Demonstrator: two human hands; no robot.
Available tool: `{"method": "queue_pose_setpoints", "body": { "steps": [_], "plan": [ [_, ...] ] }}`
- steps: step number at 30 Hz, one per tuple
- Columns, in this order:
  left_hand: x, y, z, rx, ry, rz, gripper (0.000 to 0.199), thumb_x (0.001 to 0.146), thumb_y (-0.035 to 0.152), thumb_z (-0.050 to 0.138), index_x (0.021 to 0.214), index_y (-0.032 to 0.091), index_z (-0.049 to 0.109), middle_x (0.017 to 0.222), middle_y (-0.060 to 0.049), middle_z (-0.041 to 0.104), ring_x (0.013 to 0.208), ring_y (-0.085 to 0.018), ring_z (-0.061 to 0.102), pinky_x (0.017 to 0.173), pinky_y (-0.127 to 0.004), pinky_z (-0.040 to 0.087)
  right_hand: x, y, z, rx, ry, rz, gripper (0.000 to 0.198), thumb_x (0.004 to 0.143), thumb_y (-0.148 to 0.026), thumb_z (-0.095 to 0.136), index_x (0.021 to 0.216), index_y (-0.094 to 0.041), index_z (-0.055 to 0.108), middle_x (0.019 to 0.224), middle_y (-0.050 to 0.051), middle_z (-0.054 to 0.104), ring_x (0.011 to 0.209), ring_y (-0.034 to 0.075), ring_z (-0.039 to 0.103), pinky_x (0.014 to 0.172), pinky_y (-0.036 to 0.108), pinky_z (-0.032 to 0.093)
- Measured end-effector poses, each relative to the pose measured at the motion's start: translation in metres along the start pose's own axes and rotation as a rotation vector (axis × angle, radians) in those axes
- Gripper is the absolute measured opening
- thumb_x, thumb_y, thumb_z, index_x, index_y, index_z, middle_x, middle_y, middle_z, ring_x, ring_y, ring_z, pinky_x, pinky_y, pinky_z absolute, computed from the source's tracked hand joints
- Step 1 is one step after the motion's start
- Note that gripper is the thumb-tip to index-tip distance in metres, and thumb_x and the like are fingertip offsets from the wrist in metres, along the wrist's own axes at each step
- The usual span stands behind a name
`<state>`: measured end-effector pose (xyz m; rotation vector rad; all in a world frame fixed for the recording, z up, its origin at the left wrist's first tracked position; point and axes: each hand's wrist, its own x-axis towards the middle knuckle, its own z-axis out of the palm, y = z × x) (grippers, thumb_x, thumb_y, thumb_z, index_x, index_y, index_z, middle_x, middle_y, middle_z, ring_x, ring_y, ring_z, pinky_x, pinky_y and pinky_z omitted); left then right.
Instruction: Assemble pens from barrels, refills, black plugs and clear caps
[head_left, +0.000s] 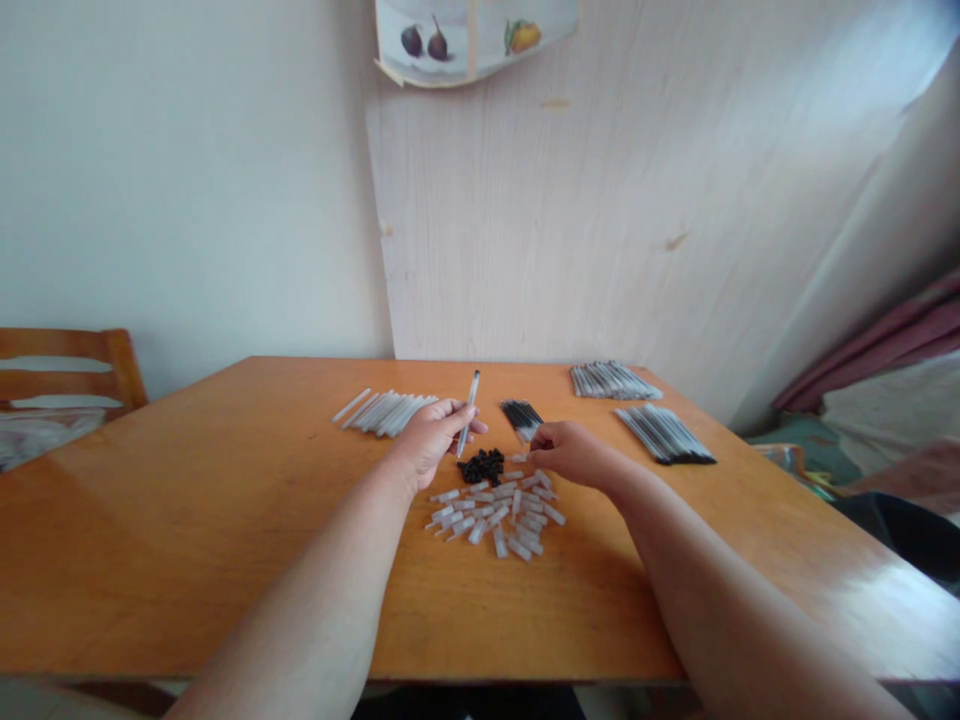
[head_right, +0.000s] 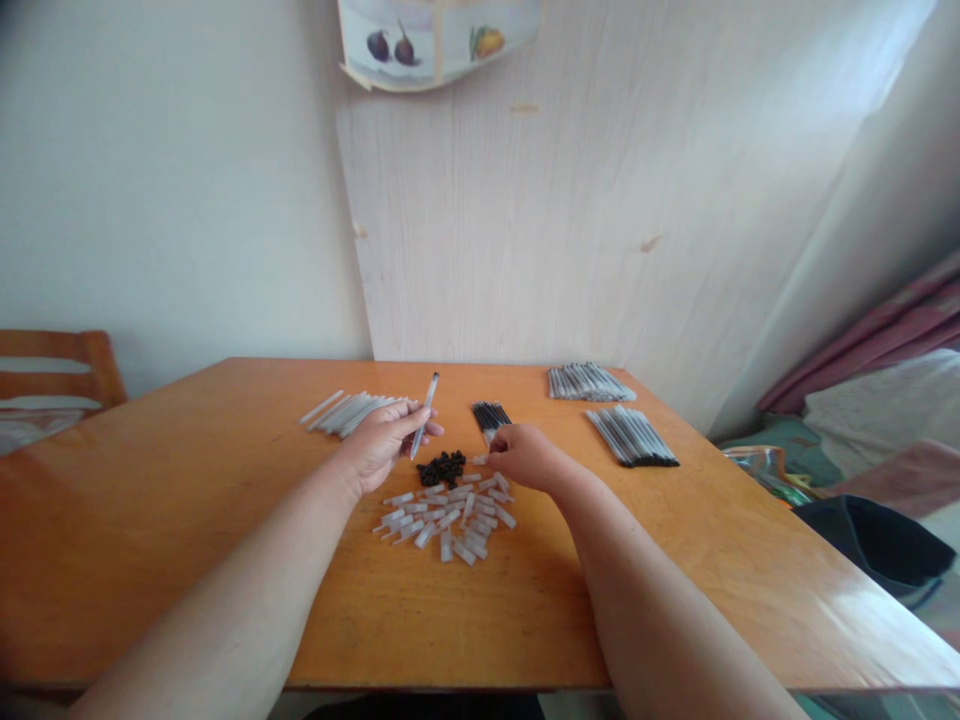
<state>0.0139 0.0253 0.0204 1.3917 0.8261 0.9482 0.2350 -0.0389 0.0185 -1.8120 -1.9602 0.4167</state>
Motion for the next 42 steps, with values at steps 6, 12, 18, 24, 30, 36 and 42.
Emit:
{"method": "queue_pose_setpoints", "body": {
  "steps": [6, 12, 18, 24, 30, 36, 42],
  "plan": [
    [0.002, 0.0, -0.001, -0.091, 0.063, 0.008, 0.028, 0.075, 0.038, 0.069, 0.087, 0.015, 0.057, 0.08, -0.007, 0.071, 0.063, -0.011, 0.058, 0.053, -0.02, 0.039, -0.005, -0.009, 0.0, 0.26, 0.056, -0.022, 0.015, 0.075, -0.03, 0.06, 0.078, -0.016, 0.062, 0.065, 0.0, 0.059, 0.059, 0.012, 0.048, 0.051, 0.023, 0.033],
    [0.002, 0.002, 0.0, -0.192, 0.125, 0.032, 0.026, 0.075, 0.032, 0.071, 0.088, 0.016, 0.054, 0.082, -0.007, 0.071, 0.068, -0.013, 0.064, 0.062, -0.024, 0.048, -0.007, -0.023, 0.011, 0.442, 0.006, -0.06, 0.019, 0.079, -0.03, 0.058, 0.086, -0.016, 0.068, 0.068, 0.001, 0.061, 0.059, 0.011, 0.05, 0.051, 0.022, 0.035],
    [0.001, 0.003, 0.005, -0.27, 0.168, 0.079, 0.018, 0.079, 0.023, 0.067, 0.087, 0.015, 0.053, 0.081, -0.006, 0.07, 0.073, -0.014, 0.067, 0.071, -0.029, 0.052, -0.005, -0.023, 0.023, 0.441, -0.055, -0.032, 0.02, 0.08, -0.029, 0.054, 0.086, -0.014, 0.067, 0.065, 0.001, 0.064, 0.054, 0.01, 0.052, 0.048, 0.021, 0.034],
    [0.001, 0.0, 0.01, -0.304, 0.133, 0.089, 0.018, 0.079, 0.022, 0.068, 0.087, 0.016, 0.053, 0.084, -0.008, 0.07, 0.076, -0.016, 0.067, 0.075, -0.033, 0.053, -0.004, -0.027, 0.028, 0.449, -0.065, -0.067, 0.021, 0.083, -0.031, 0.052, 0.082, -0.015, 0.066, 0.065, 0.001, 0.065, 0.051, 0.009, 0.051, 0.045, 0.021, 0.034],
    [0.001, 0.0, 0.011, -0.315, 0.114, 0.09, 0.017, 0.079, 0.021, 0.068, 0.087, 0.015, 0.053, 0.083, -0.007, 0.07, 0.075, -0.015, 0.067, 0.077, -0.033, 0.053, -0.003, -0.028, 0.03, 0.496, -0.019, -0.067, 0.019, 0.083, -0.032, 0.052, 0.081, -0.016, 0.064, 0.066, 0.001, 0.066, 0.051, 0.01, 0.053, 0.044, 0.02, 0.035],
    [-0.003, 0.001, 0.015, -0.277, 0.11, 0.069, 0.02, 0.079, 0.025, 0.069, 0.086, 0.015, 0.054, 0.083, -0.008, 0.07, 0.075, -0.015, 0.068, 0.075, -0.032, 0.053, -0.005, -0.034, 0.028, 0.565, -0.019, -0.024, 0.015, 0.082, -0.029, 0.053, 0.077, -0.017, 0.06, 0.064, 0.001, 0.064, 0.05, 0.009, 0.054, 0.045, 0.019, 0.039],
    [-0.005, 0.0, 0.02, -0.228, 0.107, 0.039, 0.021, 0.079, 0.028, 0.069, 0.088, 0.016, 0.053, 0.083, -0.008, 0.071, 0.074, -0.016, 0.068, 0.071, -0.031, 0.053, -0.004, -0.034, 0.031, 0.56, 0.026, -0.027, 0.015, 0.083, -0.03, 0.052, 0.078, -0.018, 0.06, 0.063, 0.0, 0.063, 0.051, 0.01, 0.054, 0.046, 0.02, 0.041]
  ]
}}
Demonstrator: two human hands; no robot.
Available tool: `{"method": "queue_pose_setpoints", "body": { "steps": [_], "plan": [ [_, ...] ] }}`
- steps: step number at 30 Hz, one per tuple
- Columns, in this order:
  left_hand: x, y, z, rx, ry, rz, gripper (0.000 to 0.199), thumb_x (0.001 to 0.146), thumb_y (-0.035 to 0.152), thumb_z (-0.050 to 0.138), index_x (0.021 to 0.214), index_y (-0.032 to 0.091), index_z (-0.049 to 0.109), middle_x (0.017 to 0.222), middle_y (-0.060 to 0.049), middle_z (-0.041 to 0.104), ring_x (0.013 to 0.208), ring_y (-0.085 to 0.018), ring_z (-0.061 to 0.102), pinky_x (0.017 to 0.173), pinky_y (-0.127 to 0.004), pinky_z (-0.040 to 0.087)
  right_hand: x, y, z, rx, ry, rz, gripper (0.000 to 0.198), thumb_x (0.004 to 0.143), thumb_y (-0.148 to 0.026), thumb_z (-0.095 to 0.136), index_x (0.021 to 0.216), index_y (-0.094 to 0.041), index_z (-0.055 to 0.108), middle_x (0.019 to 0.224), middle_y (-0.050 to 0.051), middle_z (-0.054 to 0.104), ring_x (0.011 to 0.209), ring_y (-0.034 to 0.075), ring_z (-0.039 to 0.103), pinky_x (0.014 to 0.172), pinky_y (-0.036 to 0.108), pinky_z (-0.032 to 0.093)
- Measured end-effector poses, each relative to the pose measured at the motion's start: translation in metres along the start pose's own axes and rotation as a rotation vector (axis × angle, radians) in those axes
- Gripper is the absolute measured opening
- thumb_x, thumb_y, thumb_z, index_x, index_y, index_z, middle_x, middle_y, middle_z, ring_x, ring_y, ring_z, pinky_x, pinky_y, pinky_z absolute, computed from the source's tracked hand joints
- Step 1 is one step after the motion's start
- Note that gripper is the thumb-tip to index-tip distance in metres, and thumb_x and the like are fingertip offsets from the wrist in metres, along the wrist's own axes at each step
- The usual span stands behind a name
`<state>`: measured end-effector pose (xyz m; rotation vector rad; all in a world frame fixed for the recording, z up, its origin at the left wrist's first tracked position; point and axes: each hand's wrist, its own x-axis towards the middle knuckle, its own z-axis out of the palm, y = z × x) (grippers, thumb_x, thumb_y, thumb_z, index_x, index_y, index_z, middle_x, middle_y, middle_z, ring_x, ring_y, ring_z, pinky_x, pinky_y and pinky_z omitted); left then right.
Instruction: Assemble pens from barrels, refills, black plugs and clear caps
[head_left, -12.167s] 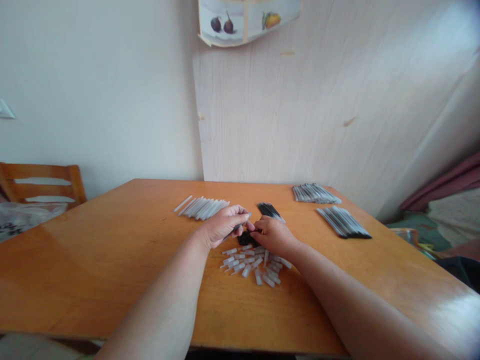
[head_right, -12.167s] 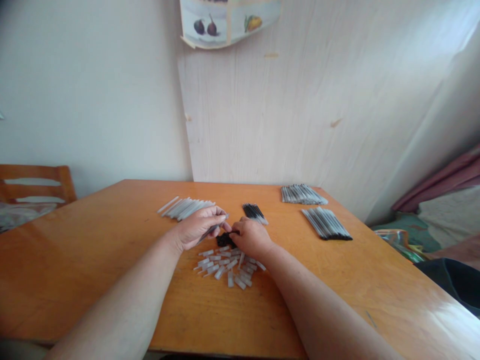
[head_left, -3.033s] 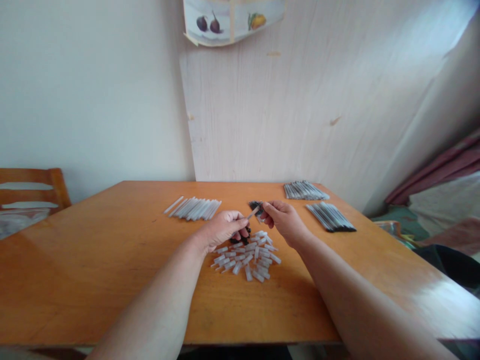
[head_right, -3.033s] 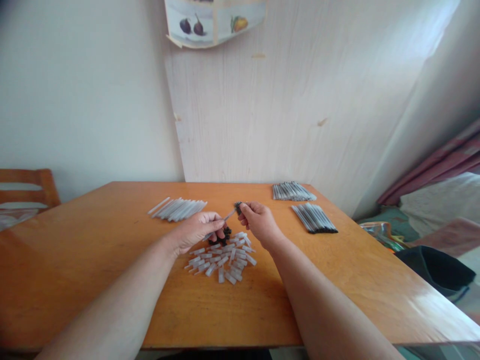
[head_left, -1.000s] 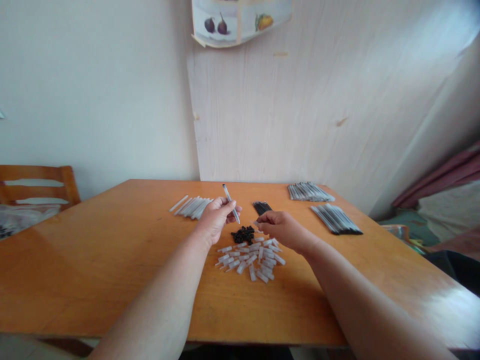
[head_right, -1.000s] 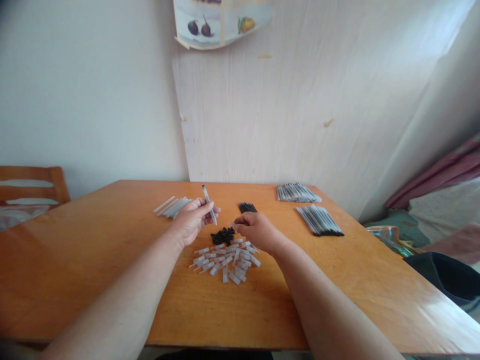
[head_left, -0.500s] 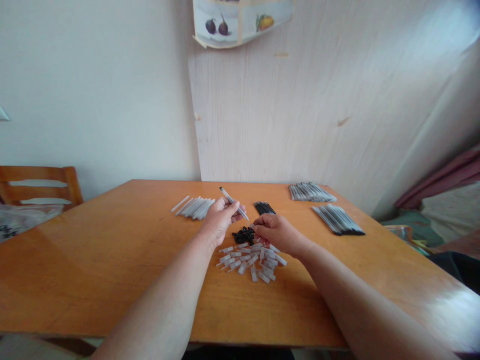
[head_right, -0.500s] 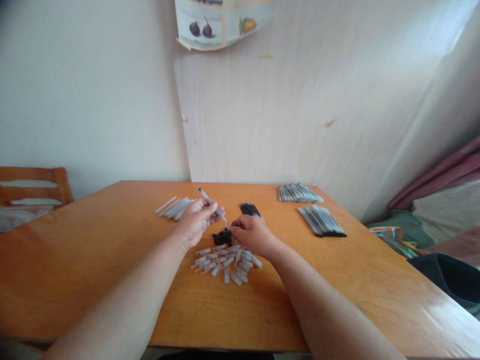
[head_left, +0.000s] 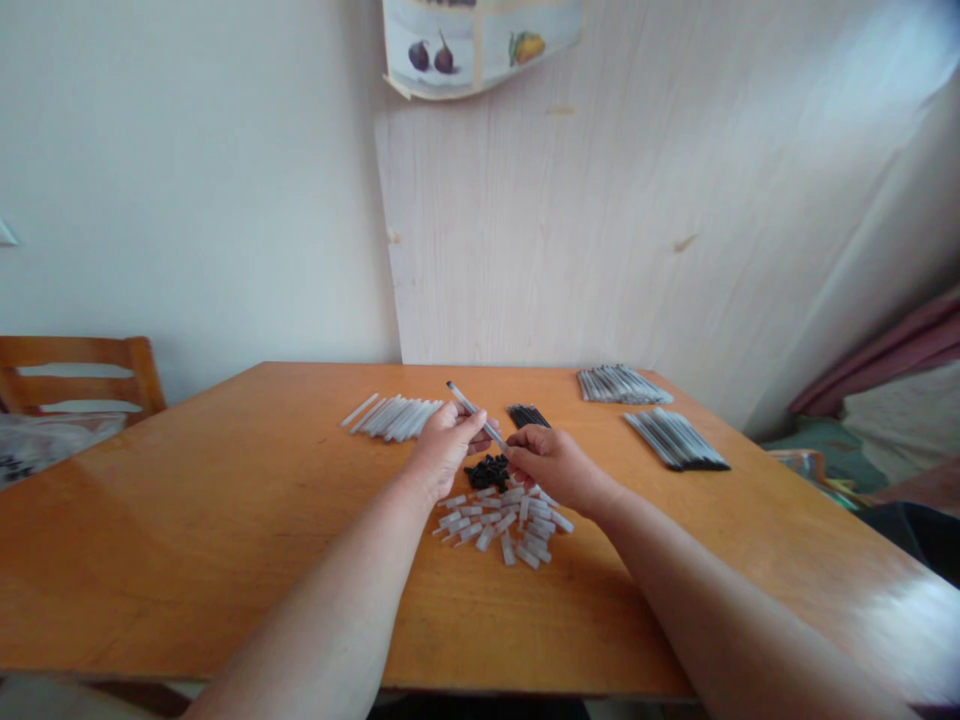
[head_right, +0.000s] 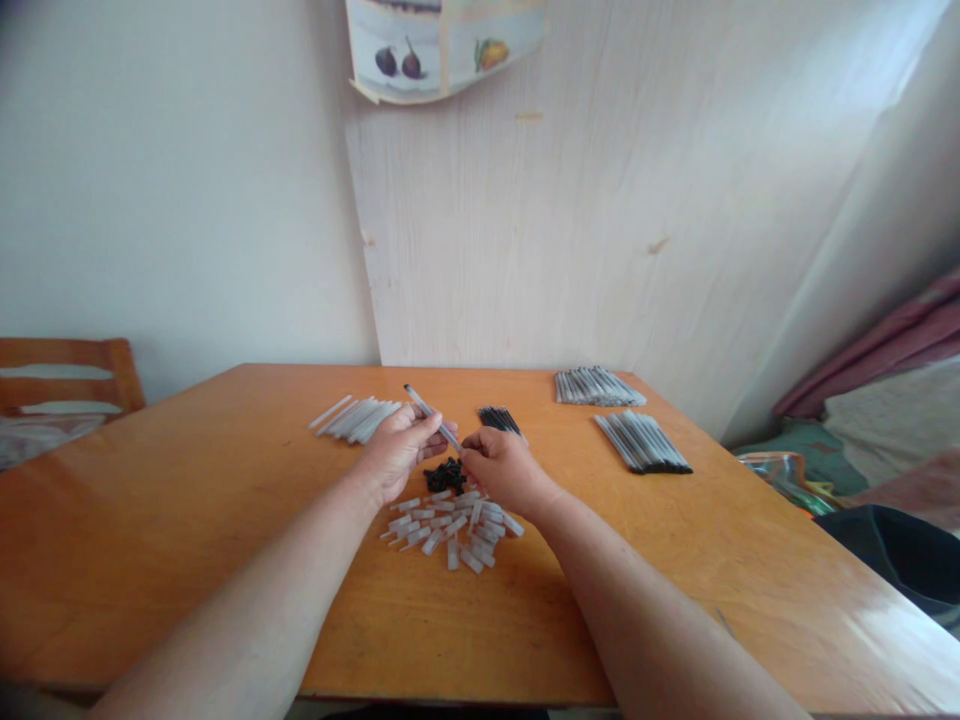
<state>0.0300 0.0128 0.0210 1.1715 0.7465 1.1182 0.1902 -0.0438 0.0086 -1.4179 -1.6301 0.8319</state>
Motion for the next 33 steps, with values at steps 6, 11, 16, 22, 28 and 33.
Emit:
{"method": "queue_pose_setpoints", "body": {
  "steps": [6, 11, 16, 22, 28, 33],
  "plan": [
    [0.001, -0.004, 0.002, -0.001, 0.014, -0.015, 0.023, 0.078, 0.03, 0.068, 0.088, 0.017, 0.052, 0.084, -0.009, 0.072, 0.073, -0.017, 0.069, 0.07, -0.03, 0.052, 0.003, 0.005, 0.0, -0.092, 0.088, -0.044, 0.017, 0.084, -0.031, 0.052, 0.083, -0.017, 0.063, 0.066, 0.001, 0.065, 0.054, 0.01, 0.055, 0.048, 0.02, 0.038],
    [0.001, -0.009, 0.003, 0.004, 0.033, -0.008, 0.024, 0.078, 0.033, 0.067, 0.088, 0.017, 0.053, 0.085, -0.008, 0.072, 0.072, -0.017, 0.068, 0.07, -0.031, 0.052, 0.004, 0.01, 0.001, -0.169, 0.126, -0.119, 0.022, 0.086, -0.033, 0.05, 0.083, -0.017, 0.064, 0.062, 0.0, 0.062, 0.055, 0.011, 0.053, 0.05, 0.021, 0.036],
    [0.001, -0.013, 0.006, -0.032, 0.04, -0.009, 0.026, 0.078, 0.036, 0.068, 0.087, 0.018, 0.052, 0.084, -0.006, 0.071, 0.074, -0.017, 0.068, 0.073, -0.032, 0.052, 0.001, 0.006, 0.0, -0.223, 0.166, -0.15, 0.023, 0.086, -0.034, 0.05, 0.081, -0.016, 0.065, 0.063, 0.0, 0.062, 0.057, 0.011, 0.052, 0.052, 0.022, 0.035],
    [0.001, -0.014, 0.01, -0.078, 0.056, -0.01, 0.026, 0.079, 0.036, 0.067, 0.087, 0.018, 0.051, 0.084, -0.005, 0.071, 0.075, -0.016, 0.068, 0.076, -0.033, 0.052, -0.002, 0.0, 0.0, -0.23, 0.199, -0.161, 0.023, 0.087, -0.032, 0.049, 0.078, -0.017, 0.063, 0.064, 0.001, 0.062, 0.058, 0.011, 0.051, 0.052, 0.022, 0.035],
    [-0.003, -0.012, 0.013, -0.086, 0.04, -0.017, 0.022, 0.081, 0.033, 0.066, 0.087, 0.018, 0.051, 0.083, -0.006, 0.071, 0.073, -0.016, 0.068, 0.074, -0.031, 0.052, -0.003, -0.002, -0.001, -0.236, 0.189, -0.161, 0.021, 0.086, -0.031, 0.05, 0.077, -0.017, 0.063, 0.062, 0.0, 0.06, 0.056, 0.011, 0.05, 0.052, 0.022, 0.035],
    [-0.003, -0.01, 0.012, -0.134, 0.032, -0.02, 0.026, 0.078, 0.033, 0.069, 0.087, 0.018, 0.05, 0.084, -0.005, 0.07, 0.076, -0.017, 0.068, 0.076, -0.033, 0.053, -0.001, -0.003, -0.004, -0.196, 0.162, -0.173, 0.02, 0.086, -0.029, 0.049, 0.082, -0.017, 0.064, 0.066, 0.0, 0.062, 0.058, 0.011, 0.053, 0.053, 0.022, 0.036]
  ]
}}
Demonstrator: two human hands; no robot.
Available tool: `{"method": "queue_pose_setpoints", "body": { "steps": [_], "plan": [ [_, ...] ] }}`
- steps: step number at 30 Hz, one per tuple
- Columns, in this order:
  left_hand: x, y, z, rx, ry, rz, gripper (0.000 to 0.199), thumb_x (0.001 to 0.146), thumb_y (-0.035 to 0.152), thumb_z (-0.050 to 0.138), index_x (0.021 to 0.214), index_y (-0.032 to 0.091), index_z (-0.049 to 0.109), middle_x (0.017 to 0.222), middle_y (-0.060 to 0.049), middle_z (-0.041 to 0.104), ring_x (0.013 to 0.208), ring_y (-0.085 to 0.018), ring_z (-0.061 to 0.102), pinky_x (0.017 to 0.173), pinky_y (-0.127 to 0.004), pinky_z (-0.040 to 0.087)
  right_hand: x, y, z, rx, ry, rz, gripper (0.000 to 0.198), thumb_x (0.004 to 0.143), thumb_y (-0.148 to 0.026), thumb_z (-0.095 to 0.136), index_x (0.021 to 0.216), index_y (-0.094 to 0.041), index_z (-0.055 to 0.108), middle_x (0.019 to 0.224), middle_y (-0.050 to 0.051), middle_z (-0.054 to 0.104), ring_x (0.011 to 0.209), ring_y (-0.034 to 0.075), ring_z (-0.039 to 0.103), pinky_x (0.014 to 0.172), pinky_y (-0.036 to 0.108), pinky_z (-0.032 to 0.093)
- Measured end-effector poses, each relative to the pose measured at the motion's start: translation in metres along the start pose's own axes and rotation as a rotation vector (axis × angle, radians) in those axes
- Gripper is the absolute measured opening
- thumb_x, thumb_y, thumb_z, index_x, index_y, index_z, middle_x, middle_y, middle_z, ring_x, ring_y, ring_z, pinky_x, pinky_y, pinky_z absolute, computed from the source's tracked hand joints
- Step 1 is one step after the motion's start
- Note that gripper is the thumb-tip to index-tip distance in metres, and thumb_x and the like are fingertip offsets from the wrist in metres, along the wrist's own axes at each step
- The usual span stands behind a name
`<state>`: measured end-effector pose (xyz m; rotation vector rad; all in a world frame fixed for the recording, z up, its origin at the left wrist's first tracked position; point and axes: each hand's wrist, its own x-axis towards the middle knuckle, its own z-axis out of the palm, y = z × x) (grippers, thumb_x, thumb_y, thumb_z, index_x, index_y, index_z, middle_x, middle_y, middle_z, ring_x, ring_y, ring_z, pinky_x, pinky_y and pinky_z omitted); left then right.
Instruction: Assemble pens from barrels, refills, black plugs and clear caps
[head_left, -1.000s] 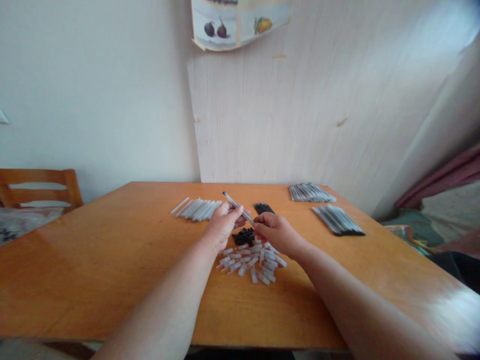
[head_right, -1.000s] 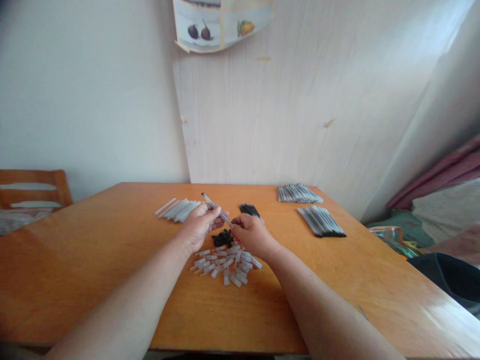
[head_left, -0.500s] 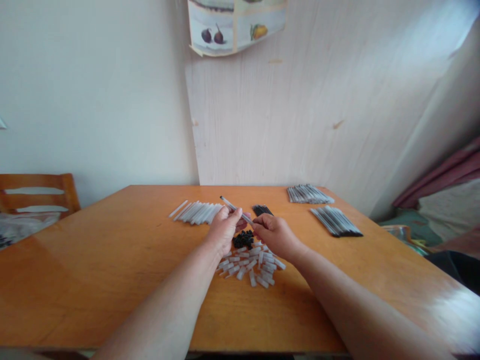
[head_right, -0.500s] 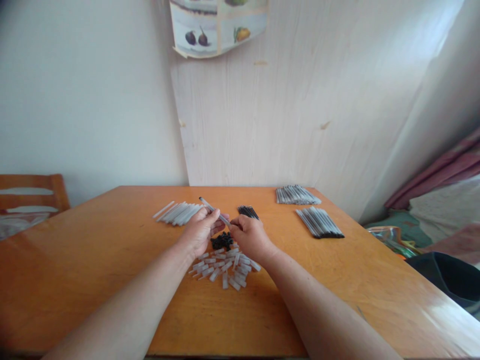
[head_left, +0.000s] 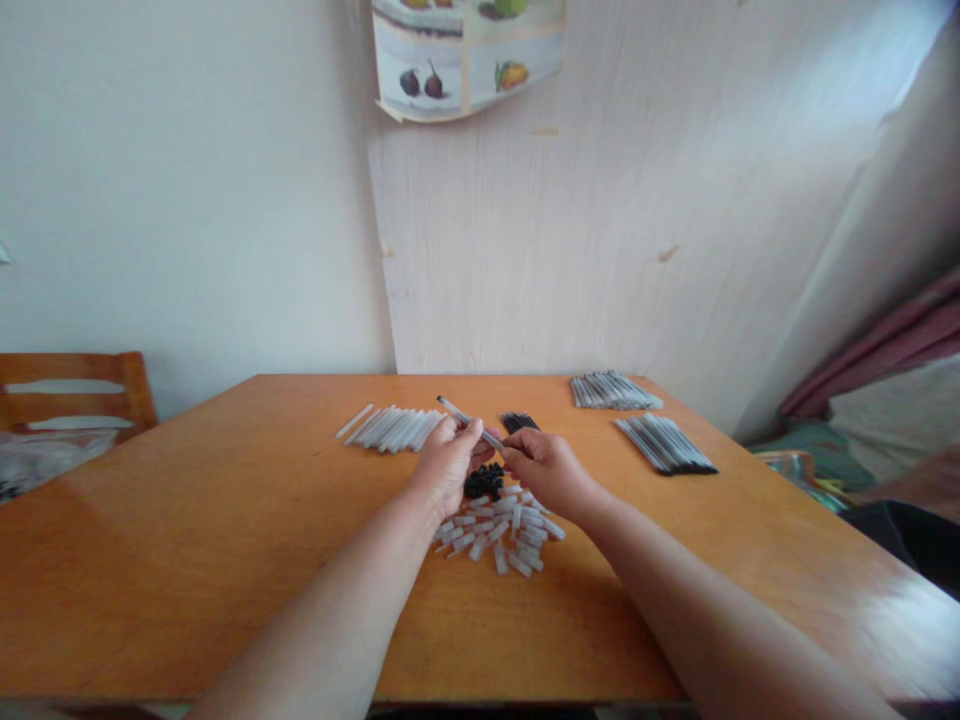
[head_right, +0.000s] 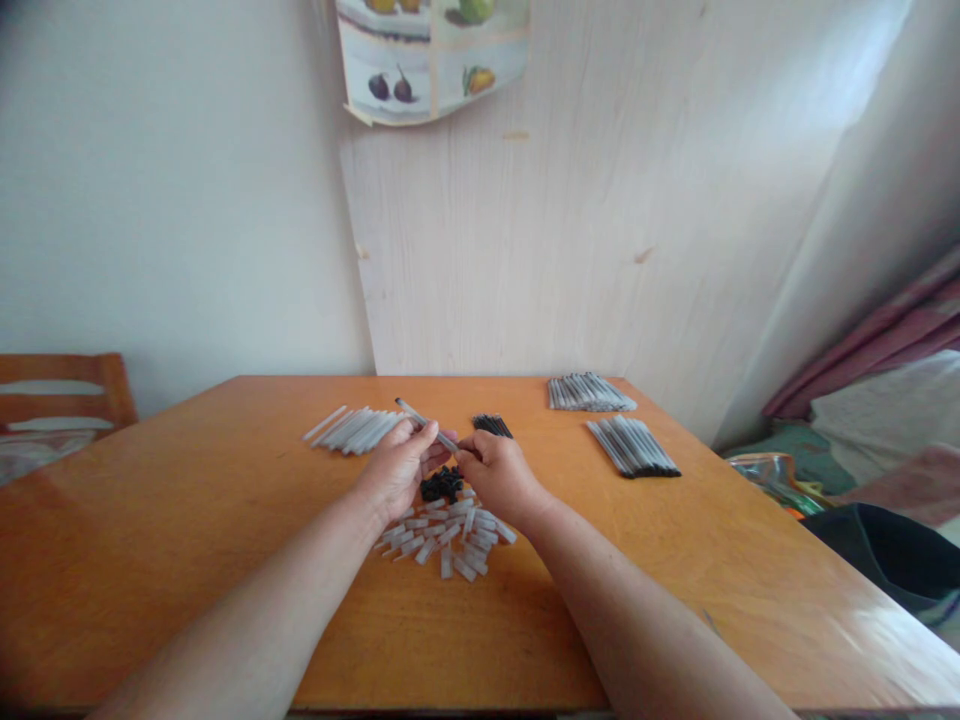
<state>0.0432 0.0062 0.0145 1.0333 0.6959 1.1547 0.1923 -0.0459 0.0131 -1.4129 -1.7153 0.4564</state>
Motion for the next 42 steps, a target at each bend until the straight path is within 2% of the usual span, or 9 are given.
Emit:
{"method": "queue_pose_setpoints", "body": {
  "steps": [9, 15, 22, 32, 37, 42],
  "plan": [
    [0.002, 0.004, -0.002, 0.002, 0.03, 0.027, 0.023, 0.079, 0.03, 0.068, 0.086, 0.017, 0.05, 0.083, -0.006, 0.071, 0.077, -0.017, 0.069, 0.074, -0.031, 0.053, 0.002, 0.003, 0.002, 0.041, 0.041, 0.015, 0.018, 0.084, -0.031, 0.057, 0.093, -0.016, 0.059, 0.068, 0.0, 0.062, 0.059, 0.011, 0.054, 0.052, 0.021, 0.037],
    [0.008, 0.006, -0.007, -0.024, 0.066, 0.035, 0.023, 0.079, 0.029, 0.069, 0.086, 0.017, 0.05, 0.083, -0.008, 0.071, 0.077, -0.017, 0.07, 0.073, -0.031, 0.054, 0.002, 0.003, -0.001, -0.12, 0.101, -0.062, 0.01, 0.082, -0.027, 0.058, 0.079, -0.018, 0.061, 0.064, -0.002, 0.06, 0.058, 0.01, 0.05, 0.054, 0.021, 0.033],
    [0.01, 0.004, -0.008, -0.024, 0.066, 0.019, 0.026, 0.077, 0.03, 0.071, 0.085, 0.017, 0.051, 0.083, -0.009, 0.072, 0.075, -0.017, 0.07, 0.071, -0.03, 0.054, 0.001, -0.001, -0.002, -0.156, 0.11, -0.097, 0.016, 0.084, -0.031, 0.057, 0.079, -0.018, 0.064, 0.064, -0.001, 0.06, 0.057, 0.01, 0.048, 0.054, 0.021, 0.031],
    [0.012, 0.007, -0.011, -0.034, -0.017, 0.006, 0.024, 0.078, 0.032, 0.07, 0.086, 0.016, 0.055, 0.079, -0.007, 0.071, 0.075, -0.017, 0.07, 0.072, -0.03, 0.055, 0.003, -0.004, -0.009, -0.172, 0.188, -0.049, 0.014, 0.083, -0.029, 0.057, 0.077, -0.018, 0.064, 0.064, -0.001, 0.061, 0.058, 0.01, 0.049, 0.054, 0.022, 0.03],
    [0.014, 0.009, -0.015, -0.03, 0.007, 0.013, 0.025, 0.078, 0.032, 0.07, 0.089, 0.016, 0.055, 0.086, -0.01, 0.072, 0.08, -0.018, 0.071, 0.073, -0.03, 0.055, 0.005, -0.003, -0.016, -0.193, 0.231, -0.049, 0.013, 0.081, -0.028, 0.058, 0.077, -0.018, 0.064, 0.067, 0.0, 0.063, 0.059, 0.011, 0.051, 0.055, 0.022, 0.032],
    [0.012, 0.008, -0.015, 0.036, 0.033, 0.047, 0.025, 0.077, 0.031, 0.07, 0.089, 0.016, 0.055, 0.086, -0.009, 0.071, 0.078, -0.017, 0.07, 0.072, -0.028, 0.054, 0.007, -0.005, -0.031, -0.236, 0.278, 0.03, 0.016, 0.081, -0.032, 0.058, 0.077, -0.018, 0.065, 0.069, 0.002, 0.065, 0.062, 0.012, 0.053, 0.056, 0.022, 0.032]
  ]
}}
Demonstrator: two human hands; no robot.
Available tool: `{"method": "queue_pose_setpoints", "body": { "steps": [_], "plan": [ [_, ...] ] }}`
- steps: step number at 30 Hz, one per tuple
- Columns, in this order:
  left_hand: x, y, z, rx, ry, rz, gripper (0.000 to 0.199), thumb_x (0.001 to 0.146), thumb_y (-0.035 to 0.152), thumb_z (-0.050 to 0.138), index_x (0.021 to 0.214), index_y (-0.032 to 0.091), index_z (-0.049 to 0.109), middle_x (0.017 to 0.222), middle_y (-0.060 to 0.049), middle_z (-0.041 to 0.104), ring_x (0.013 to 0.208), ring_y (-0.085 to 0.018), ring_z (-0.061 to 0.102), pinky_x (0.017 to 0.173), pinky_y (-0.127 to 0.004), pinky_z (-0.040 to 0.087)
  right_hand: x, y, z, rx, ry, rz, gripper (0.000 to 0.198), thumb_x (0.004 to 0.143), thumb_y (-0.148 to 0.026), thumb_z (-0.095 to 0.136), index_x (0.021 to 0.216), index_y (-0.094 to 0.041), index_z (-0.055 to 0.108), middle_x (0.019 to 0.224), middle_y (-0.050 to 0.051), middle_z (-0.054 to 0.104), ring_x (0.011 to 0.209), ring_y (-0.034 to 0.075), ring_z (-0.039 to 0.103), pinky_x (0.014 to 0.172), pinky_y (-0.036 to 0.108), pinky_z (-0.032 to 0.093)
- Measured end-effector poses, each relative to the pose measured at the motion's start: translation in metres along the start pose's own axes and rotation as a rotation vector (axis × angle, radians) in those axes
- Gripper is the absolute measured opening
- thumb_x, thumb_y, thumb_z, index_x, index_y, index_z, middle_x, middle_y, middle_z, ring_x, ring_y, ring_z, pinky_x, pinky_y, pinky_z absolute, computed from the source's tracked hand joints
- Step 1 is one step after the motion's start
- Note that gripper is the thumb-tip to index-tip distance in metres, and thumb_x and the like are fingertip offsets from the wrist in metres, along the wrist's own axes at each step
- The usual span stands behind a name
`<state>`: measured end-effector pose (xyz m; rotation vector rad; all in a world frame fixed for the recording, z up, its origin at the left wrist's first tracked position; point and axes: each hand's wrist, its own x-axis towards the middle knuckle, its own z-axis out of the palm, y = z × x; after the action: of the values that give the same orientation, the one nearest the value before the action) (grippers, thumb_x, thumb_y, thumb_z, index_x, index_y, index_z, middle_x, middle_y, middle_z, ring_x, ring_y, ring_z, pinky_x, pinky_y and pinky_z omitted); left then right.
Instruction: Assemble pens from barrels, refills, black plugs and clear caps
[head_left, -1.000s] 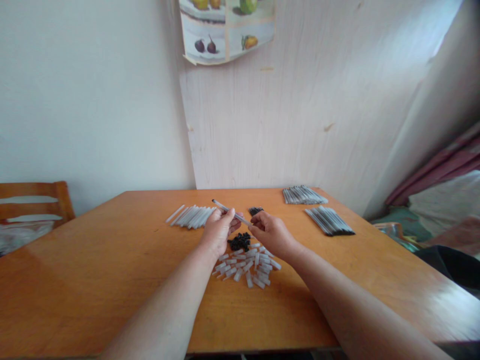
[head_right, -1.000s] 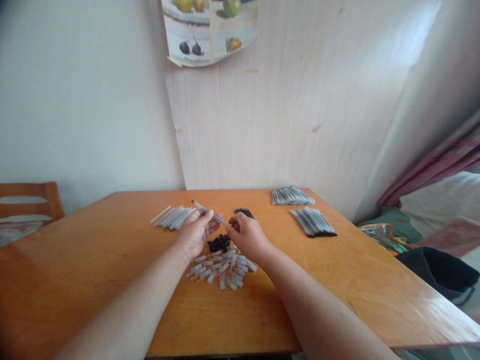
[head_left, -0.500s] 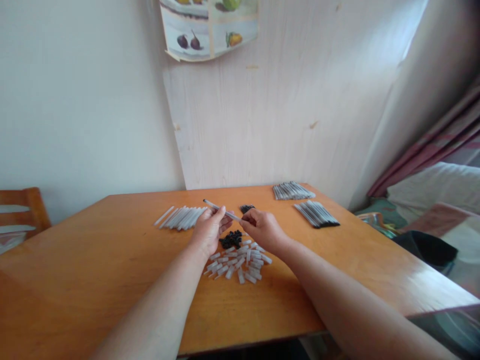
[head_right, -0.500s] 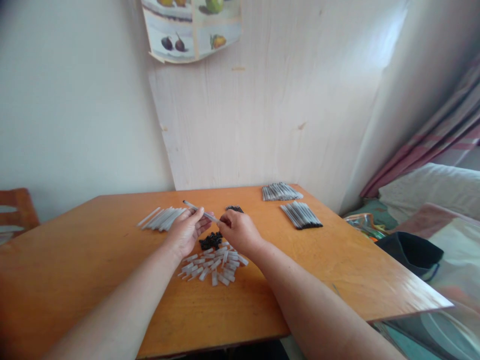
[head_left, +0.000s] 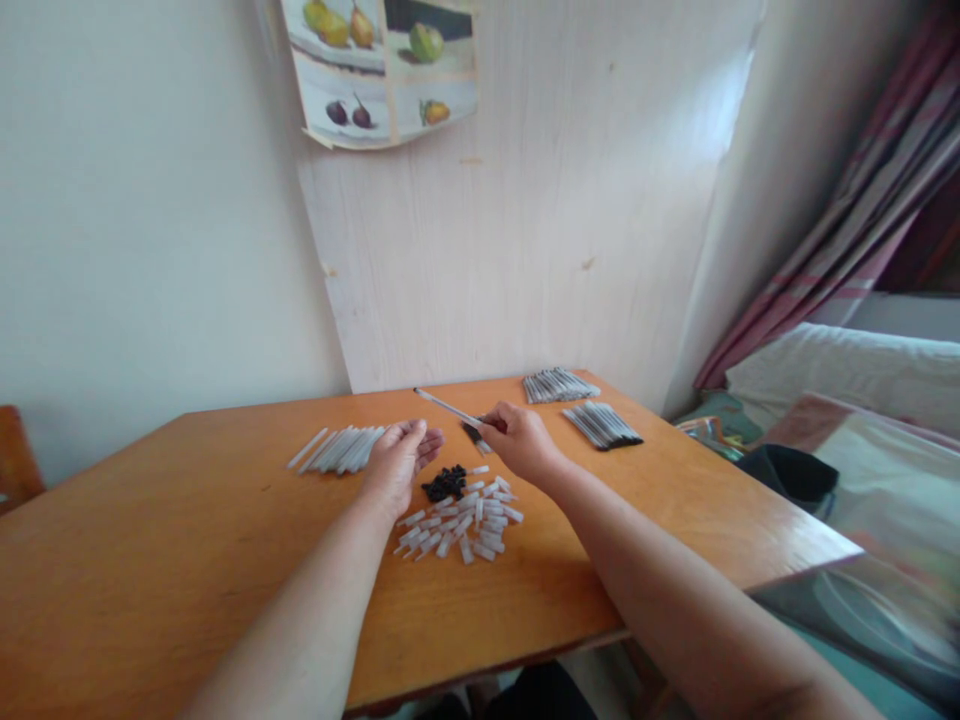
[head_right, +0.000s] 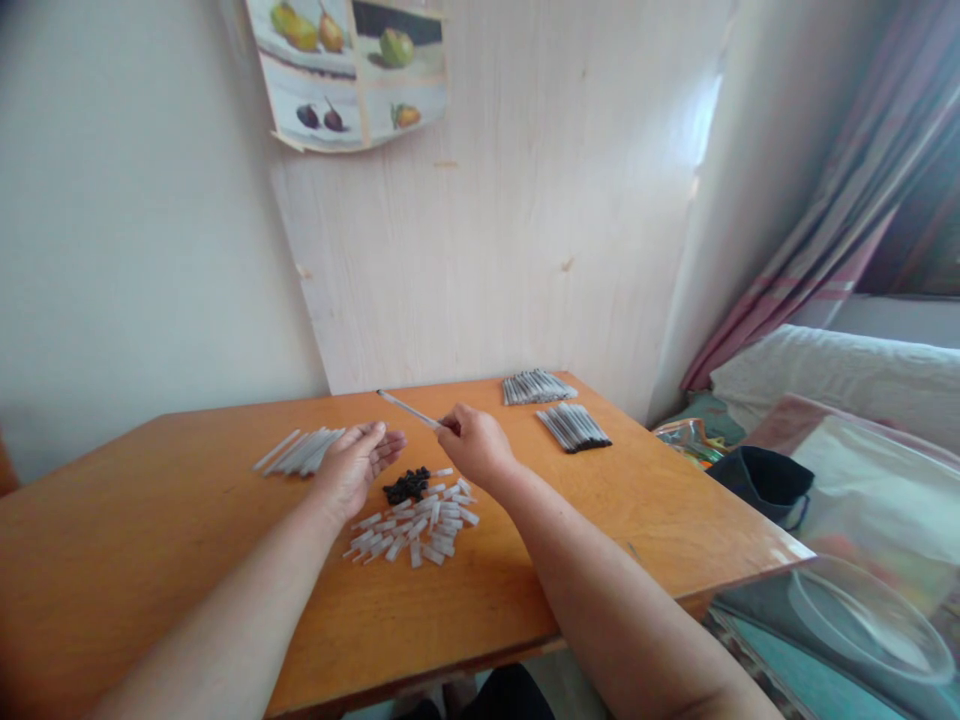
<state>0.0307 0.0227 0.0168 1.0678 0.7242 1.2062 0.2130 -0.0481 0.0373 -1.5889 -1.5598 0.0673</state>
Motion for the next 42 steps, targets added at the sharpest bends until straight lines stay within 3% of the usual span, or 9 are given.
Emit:
{"method": "queue_pose_setpoints", "body": {
  "steps": [4, 8, 11, 14, 18, 21, 30, 35, 42],
  "plan": [
    [0.003, -0.003, -0.001, 0.054, 0.034, 0.035, 0.029, 0.077, 0.033, 0.068, 0.097, 0.018, 0.054, 0.098, -0.009, 0.068, 0.084, -0.018, 0.069, 0.075, -0.031, 0.054, 0.003, 0.001, -0.008, 0.0, 0.002, -0.011, 0.014, 0.079, -0.03, 0.058, 0.074, -0.017, 0.064, 0.067, 0.001, 0.063, 0.061, 0.011, 0.052, 0.055, 0.022, 0.032],
    [0.008, -0.002, -0.007, 0.408, 0.2, 0.419, 0.044, 0.074, 0.03, 0.07, 0.115, 0.024, 0.055, 0.126, -0.01, 0.056, 0.113, -0.023, 0.057, 0.099, -0.039, 0.043, 0.004, 0.004, -0.006, 0.016, -0.06, -0.009, 0.013, 0.076, -0.028, 0.059, 0.073, -0.017, 0.063, 0.062, -0.001, 0.059, 0.059, 0.011, 0.049, 0.054, 0.022, 0.031],
    [0.005, 0.001, -0.01, 0.796, 0.085, 0.735, 0.041, 0.073, 0.024, 0.07, 0.114, 0.026, 0.063, 0.128, -0.01, 0.058, 0.126, -0.028, 0.045, 0.111, -0.043, 0.027, 0.004, 0.008, 0.0, 0.032, -0.083, 0.02, 0.012, 0.074, -0.027, 0.059, 0.071, -0.017, 0.064, 0.06, -0.002, 0.057, 0.058, 0.01, 0.047, 0.053, 0.022, 0.03],
    [-0.003, 0.002, -0.007, 1.076, -0.032, 0.832, 0.033, 0.075, 0.023, 0.067, 0.108, 0.028, 0.069, 0.117, -0.009, 0.066, 0.122, -0.032, 0.046, 0.109, -0.048, 0.024, 0.003, 0.01, 0.004, 0.141, -0.106, 0.053, 0.013, 0.075, -0.027, 0.057, 0.072, -0.016, 0.063, 0.06, -0.001, 0.057, 0.057, 0.01, 0.047, 0.052, 0.022, 0.031],
    [-0.007, 0.0, -0.005, 1.211, -0.063, 0.756, 0.02, 0.081, 0.029, 0.061, 0.097, 0.027, 0.073, 0.096, -0.009, 0.072, 0.108, -0.03, 0.053, 0.1, -0.047, 0.031, 0.002, 0.008, 0.009, 0.446, -0.147, 0.116, 0.02, 0.078, -0.035, 0.057, 0.08, -0.016, 0.061, 0.06, -0.002, 0.057, 0.053, 0.01, 0.047, 0.05, 0.022, 0.035],
    [-0.001, -0.004, -0.006, 1.062, -0.075, 0.602, 0.022, 0.084, 0.034, 0.057, 0.097, 0.024, 0.072, 0.097, -0.009, 0.072, 0.099, -0.026, 0.059, 0.091, -0.04, 0.039, 0.001, 0.007, 0.015, 0.62, -0.115, 0.122, 0.029, 0.081, -0.043, 0.056, 0.089, -0.016, 0.058, 0.067, 0.0, 0.06, 0.055, 0.01, 0.05, 0.053, 0.022, 0.039],
    [0.003, -0.009, 0.002, 0.124, -0.018, 0.09, 0.03, 0.071, 0.036, 0.072, 0.092, 0.015, 0.066, 0.089, -0.007, 0.07, 0.078, -0.013, 0.062, 0.073, -0.026, 0.048, -0.012, 0.002, 0.034, 0.199, -0.159, -0.016, 0.018, 0.08, -0.033, 0.058, 0.08, -0.016, 0.066, 0.065, -0.002, 0.06, 0.059, 0.01, 0.049, 0.054, 0.021, 0.034],
    [0.001, -0.007, 0.004, -0.058, -0.026, -0.027, 0.023, 0.071, 0.027, 0.075, 0.086, 0.014, 0.063, 0.087, -0.007, 0.069, 0.081, -0.013, 0.064, 0.074, -0.024, 0.05, -0.015, -0.001, 0.041, 0.128, -0.186, -0.069, 0.017, 0.081, -0.03, 0.057, 0.08, -0.016, 0.067, 0.063, -0.002, 0.06, 0.057, 0.01, 0.048, 0.053, 0.021, 0.031],
    [0.001, -0.007, 0.004, -0.091, -0.049, -0.07, 0.02, 0.072, 0.023, 0.074, 0.085, 0.014, 0.063, 0.086, -0.006, 0.069, 0.08, -0.013, 0.066, 0.077, -0.026, 0.052, -0.015, -0.001, 0.04, 0.086, -0.098, -0.017, 0.018, 0.082, -0.031, 0.058, 0.077, -0.017, 0.067, 0.067, 0.0, 0.064, 0.059, 0.01, 0.052, 0.054, 0.021, 0.033]
  ]
}}
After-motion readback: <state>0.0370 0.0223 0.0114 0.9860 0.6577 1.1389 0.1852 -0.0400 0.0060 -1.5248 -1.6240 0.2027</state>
